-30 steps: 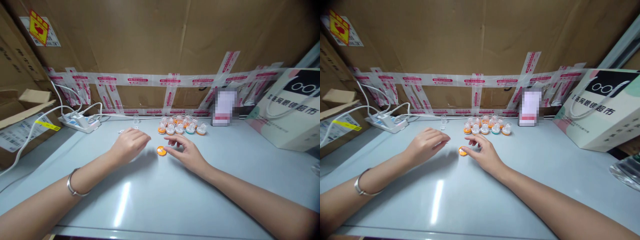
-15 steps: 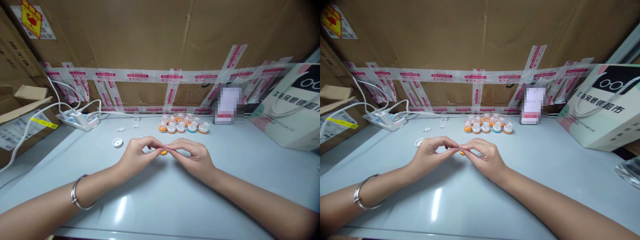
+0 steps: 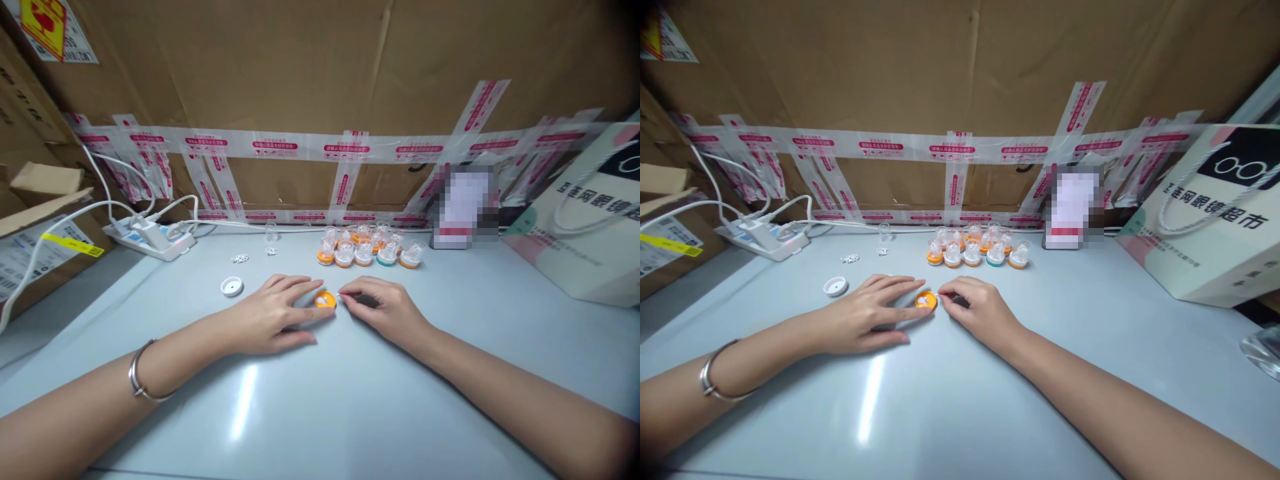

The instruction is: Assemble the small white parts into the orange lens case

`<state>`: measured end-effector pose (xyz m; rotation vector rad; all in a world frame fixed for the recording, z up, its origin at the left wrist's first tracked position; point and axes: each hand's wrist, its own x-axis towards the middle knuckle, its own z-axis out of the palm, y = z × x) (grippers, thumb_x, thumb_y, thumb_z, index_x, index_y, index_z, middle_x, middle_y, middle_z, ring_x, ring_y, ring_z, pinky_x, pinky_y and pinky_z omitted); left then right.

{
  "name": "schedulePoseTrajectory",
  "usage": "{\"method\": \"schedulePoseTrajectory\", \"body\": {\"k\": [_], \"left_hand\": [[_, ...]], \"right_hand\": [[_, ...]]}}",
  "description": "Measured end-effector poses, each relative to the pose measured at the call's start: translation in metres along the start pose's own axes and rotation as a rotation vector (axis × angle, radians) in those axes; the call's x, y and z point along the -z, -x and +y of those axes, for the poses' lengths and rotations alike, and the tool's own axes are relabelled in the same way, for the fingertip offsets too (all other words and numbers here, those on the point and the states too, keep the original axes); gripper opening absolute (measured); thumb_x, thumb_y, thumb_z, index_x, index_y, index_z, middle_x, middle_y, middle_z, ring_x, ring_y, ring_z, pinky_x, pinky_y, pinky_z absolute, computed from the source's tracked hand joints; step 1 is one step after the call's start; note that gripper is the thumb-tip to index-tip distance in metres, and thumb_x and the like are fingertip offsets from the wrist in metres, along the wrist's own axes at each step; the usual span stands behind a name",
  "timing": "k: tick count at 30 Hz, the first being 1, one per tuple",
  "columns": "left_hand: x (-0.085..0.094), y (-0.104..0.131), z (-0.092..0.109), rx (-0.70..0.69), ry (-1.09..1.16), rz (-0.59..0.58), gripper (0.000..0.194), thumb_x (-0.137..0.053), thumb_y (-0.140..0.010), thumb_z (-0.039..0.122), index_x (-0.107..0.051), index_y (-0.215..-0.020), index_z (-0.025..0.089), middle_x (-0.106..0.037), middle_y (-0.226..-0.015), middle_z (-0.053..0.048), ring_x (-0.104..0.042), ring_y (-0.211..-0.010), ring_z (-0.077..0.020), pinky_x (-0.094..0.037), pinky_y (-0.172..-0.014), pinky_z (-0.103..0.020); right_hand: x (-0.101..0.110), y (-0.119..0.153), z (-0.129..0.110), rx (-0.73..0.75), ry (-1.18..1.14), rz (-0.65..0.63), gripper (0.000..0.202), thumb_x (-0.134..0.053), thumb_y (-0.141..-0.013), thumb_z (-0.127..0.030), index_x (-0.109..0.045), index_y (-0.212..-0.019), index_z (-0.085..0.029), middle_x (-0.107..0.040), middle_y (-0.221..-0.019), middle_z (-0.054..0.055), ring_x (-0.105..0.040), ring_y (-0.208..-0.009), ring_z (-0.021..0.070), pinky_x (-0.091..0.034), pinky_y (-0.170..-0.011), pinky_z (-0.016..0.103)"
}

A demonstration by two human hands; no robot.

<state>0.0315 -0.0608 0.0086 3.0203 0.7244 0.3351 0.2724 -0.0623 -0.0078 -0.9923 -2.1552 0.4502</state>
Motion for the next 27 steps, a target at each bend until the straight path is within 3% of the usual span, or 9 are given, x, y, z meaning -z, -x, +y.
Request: {"method": "schedulePoseTrajectory", "body": {"k": [4, 13, 27], "left_hand": [[0.001, 0.001, -0.001, -0.017, -0.060, -0.095, 0.054, -0.040, -0.087, 0.053, -0.031, -0.137, 0.033, -0.030, -0.144, -0.012, -0.035, -0.125, -0.0332, -0.029, -0.095, -0.048], [-0.001, 0.001, 0.008, -0.021, -0.027, -0.062, 0.055, -0.039, -0.087, 0.055, -0.033, -0.136, 0.030, -0.038, -0.139, -0.012, -0.039, -0.121, -0.0310, -0.025, -0.095, -0.047], [0.003, 0.001, 0.012, -0.011, 0.007, -0.048, 0.057, -0.041, -0.085, 0.056, -0.036, -0.135, 0.027, -0.042, -0.136, -0.016, -0.043, -0.117, -0.0319, -0.026, -0.093, -0.048]], "right_hand": [[-0.002, -0.001, 0.001, 0.056, 0.037, -0.019, 0.014, -0.053, -0.081, -0.012, -0.065, -0.088, -0.015, -0.066, -0.081, 0.004, -0.060, -0.074, 0.0133, -0.047, -0.068, 0.024], [-0.005, -0.003, 0.000, 0.268, 0.247, -0.040, 0.013, -0.054, -0.083, -0.017, -0.066, -0.088, -0.018, -0.068, -0.080, 0.005, -0.059, -0.076, 0.0163, -0.043, -0.070, 0.031], [-0.001, 0.000, -0.001, 0.288, 0.246, -0.115, 0.016, -0.055, -0.082, -0.015, -0.066, -0.093, -0.019, -0.066, -0.086, 0.006, -0.057, -0.081, 0.0174, -0.040, -0.072, 0.032]]}}
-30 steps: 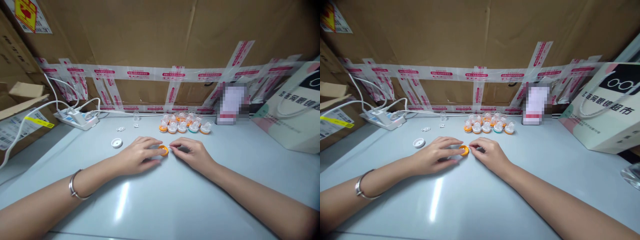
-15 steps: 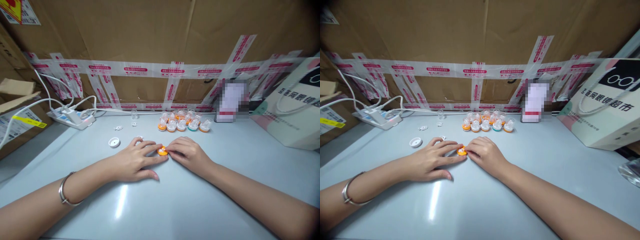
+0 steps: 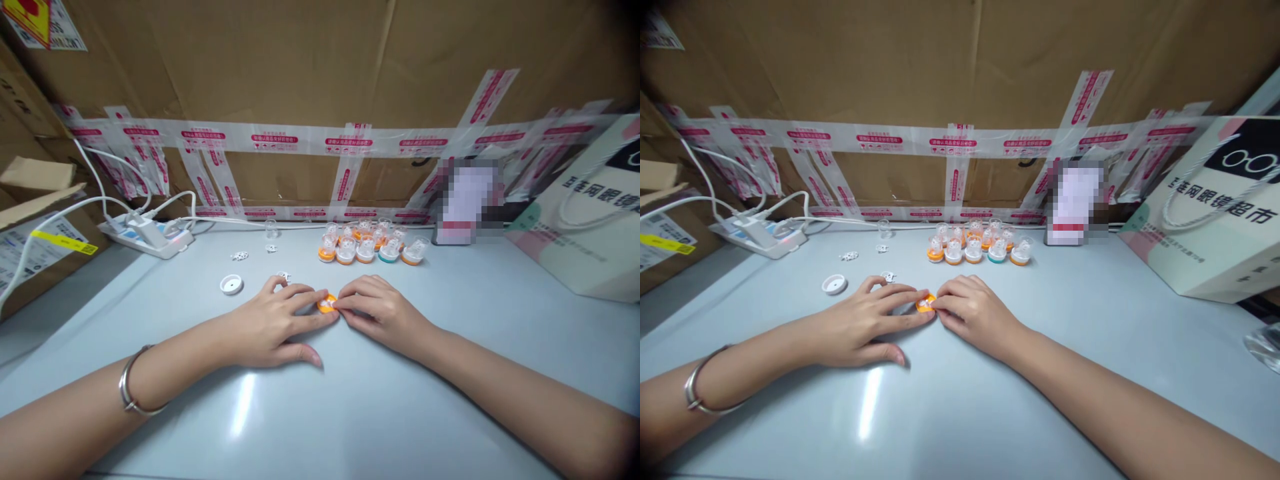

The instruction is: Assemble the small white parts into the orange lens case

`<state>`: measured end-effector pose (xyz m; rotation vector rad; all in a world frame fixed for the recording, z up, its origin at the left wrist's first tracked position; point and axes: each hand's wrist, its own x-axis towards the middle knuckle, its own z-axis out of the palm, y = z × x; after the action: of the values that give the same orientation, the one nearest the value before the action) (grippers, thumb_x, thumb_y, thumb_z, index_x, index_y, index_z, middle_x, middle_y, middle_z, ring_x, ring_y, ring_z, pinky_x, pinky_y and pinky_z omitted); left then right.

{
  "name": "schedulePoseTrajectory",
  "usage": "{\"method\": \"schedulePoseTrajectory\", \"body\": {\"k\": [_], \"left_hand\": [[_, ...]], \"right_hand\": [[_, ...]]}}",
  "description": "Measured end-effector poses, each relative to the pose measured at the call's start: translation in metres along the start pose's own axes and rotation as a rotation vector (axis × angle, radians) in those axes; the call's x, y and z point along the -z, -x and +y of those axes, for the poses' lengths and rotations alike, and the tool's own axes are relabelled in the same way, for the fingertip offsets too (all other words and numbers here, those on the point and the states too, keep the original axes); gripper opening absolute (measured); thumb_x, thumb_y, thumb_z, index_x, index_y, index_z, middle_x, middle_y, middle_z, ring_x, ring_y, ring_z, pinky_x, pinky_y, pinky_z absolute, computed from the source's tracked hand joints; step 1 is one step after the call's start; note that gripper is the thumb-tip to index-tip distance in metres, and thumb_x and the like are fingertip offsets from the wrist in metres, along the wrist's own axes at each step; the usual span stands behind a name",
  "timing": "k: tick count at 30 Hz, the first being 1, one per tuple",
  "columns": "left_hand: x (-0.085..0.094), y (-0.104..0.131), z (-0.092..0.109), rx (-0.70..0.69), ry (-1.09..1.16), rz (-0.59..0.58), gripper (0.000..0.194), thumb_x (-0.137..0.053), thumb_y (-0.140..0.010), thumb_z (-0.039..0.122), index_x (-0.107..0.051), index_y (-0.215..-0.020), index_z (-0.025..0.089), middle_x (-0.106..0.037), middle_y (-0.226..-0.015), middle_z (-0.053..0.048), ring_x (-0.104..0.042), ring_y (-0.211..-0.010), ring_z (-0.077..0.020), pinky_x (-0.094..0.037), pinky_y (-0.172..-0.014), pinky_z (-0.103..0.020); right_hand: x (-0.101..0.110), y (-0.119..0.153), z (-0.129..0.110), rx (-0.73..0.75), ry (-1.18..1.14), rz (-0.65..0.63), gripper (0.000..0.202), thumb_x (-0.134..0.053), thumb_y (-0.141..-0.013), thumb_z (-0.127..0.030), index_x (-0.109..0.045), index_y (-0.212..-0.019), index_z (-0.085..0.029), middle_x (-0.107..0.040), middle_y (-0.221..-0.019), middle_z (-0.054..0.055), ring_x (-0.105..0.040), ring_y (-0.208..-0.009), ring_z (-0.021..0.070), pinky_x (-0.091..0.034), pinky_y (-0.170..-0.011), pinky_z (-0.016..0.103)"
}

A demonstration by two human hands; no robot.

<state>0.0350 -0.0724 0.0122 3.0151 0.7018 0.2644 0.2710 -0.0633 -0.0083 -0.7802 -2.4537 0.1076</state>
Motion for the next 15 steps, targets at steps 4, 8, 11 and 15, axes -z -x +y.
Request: {"method": "schedulePoseTrajectory", "body": {"k": [4, 8, 11, 15], "left_hand": [[-0.0007, 0.0000, -0.0004, 0.005, -0.004, -0.030, 0.058, -0.039, -0.085, 0.057, -0.034, -0.136, 0.027, -0.043, -0.134, -0.015, -0.043, -0.116, -0.0312, -0.026, -0.093, -0.047], [-0.0016, -0.0007, 0.0005, 0.008, -0.013, -0.020, 0.059, -0.039, -0.084, 0.058, -0.034, -0.136, 0.029, -0.044, -0.132, -0.014, -0.043, -0.112, -0.0305, -0.027, -0.092, -0.046], [-0.0020, -0.0011, 0.0015, 0.014, -0.013, -0.012, 0.060, -0.040, -0.083, 0.060, -0.034, -0.135, 0.030, -0.045, -0.130, -0.014, -0.043, -0.110, -0.0306, -0.027, -0.091, -0.046], [-0.0021, -0.0008, 0.0018, 0.020, 0.002, 0.005, 0.060, -0.041, -0.082, 0.060, -0.035, -0.135, 0.031, -0.046, -0.128, -0.013, -0.044, -0.109, -0.0303, -0.028, -0.090, -0.045]], "right_hand": [[0.0004, -0.0002, -0.0002, -0.032, -0.021, -0.021, 0.018, -0.055, -0.080, -0.014, -0.066, -0.093, -0.019, -0.065, -0.086, 0.006, -0.057, -0.082, 0.0175, -0.040, -0.072, 0.032], [0.0008, 0.0007, 0.0004, -0.060, -0.045, -0.030, 0.018, -0.055, -0.080, -0.015, -0.067, -0.093, -0.020, -0.065, -0.086, 0.006, -0.056, -0.081, 0.0172, -0.040, -0.073, 0.033], [0.0002, 0.0014, 0.0011, -0.068, -0.066, -0.020, 0.018, -0.056, -0.079, -0.015, -0.067, -0.093, -0.020, -0.064, -0.086, 0.005, -0.056, -0.080, 0.0167, -0.041, -0.074, 0.033], [-0.0002, 0.0011, 0.0016, -0.065, -0.085, -0.011, 0.018, -0.056, -0.079, -0.014, -0.067, -0.092, -0.020, -0.064, -0.086, 0.005, -0.057, -0.080, 0.0160, -0.041, -0.075, 0.032]]}}
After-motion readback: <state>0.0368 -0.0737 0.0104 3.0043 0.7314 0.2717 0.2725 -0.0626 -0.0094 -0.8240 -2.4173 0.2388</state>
